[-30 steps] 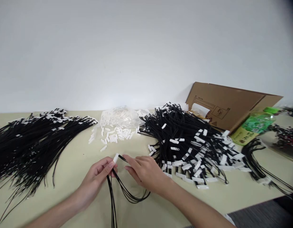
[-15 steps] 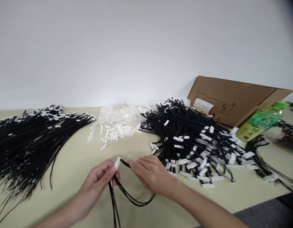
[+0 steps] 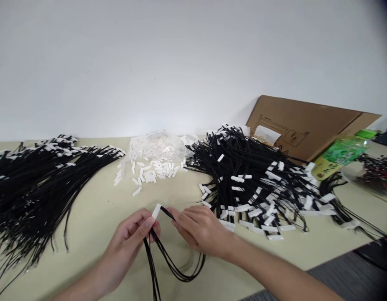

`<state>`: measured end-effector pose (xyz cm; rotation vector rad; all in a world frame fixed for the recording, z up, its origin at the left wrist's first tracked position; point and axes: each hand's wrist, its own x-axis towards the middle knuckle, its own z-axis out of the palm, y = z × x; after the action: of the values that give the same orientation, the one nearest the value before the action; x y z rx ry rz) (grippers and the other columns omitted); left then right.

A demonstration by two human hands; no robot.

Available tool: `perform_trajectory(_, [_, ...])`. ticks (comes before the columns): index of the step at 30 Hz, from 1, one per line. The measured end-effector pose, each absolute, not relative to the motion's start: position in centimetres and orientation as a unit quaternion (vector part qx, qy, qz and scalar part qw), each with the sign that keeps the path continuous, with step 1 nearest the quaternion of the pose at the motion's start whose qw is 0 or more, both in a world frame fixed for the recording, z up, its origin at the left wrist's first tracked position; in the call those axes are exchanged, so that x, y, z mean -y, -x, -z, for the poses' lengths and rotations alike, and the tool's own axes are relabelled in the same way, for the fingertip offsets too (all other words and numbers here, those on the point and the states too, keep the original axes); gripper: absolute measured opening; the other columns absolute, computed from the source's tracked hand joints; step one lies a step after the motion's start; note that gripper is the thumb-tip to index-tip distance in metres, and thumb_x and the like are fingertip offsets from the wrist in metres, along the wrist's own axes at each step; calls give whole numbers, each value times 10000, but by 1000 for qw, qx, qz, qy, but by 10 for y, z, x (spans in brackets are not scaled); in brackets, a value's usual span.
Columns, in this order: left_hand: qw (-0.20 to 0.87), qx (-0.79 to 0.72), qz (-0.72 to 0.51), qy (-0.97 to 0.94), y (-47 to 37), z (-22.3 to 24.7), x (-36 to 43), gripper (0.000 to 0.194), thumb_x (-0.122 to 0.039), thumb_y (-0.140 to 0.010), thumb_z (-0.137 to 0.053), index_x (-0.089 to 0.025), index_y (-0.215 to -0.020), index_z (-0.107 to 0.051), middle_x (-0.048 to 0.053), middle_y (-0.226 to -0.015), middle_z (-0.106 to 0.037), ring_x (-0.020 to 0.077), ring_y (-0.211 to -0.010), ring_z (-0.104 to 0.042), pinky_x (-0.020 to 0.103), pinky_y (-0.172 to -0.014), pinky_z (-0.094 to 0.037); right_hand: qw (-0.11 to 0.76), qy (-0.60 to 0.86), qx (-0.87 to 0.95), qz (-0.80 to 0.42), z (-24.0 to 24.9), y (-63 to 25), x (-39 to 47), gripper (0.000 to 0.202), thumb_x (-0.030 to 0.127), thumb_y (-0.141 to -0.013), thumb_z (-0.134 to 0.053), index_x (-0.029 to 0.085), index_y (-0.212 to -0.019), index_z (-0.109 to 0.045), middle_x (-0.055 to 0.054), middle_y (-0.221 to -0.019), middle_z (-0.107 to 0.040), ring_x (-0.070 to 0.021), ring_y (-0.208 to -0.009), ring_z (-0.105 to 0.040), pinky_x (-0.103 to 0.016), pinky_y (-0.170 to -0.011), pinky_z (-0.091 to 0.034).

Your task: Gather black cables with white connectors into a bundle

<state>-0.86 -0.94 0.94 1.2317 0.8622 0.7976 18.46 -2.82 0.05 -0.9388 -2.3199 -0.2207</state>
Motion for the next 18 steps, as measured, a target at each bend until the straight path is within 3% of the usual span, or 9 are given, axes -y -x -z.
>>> perform_trajectory(11, [654, -398, -491, -416, 11, -16, -10, 162, -333, -725, -586, -172, -706, -596, -8, -662, -513, 104, -643, -433, 195, -613, -361, 359, 450, 816, 61, -1, -190, 26, 239, 163, -861, -401, 123, -1069, -512, -8, -617, -576, -107, -536, -527, -222, -537, -381])
perform_trajectory(18, [694, -366, -456, -420, 15, -16, -10, 163, -324, -759, -546, -175, -701, -578, -6, -659, -499, 109, -649, -423, 203, -627, -359, 265, 361, 891, 76, -3, -183, 32, 281, 103, -858, -363, 127, -1118, -468, -16, -639, -545, -124, -565, -502, -244, -521, -355])
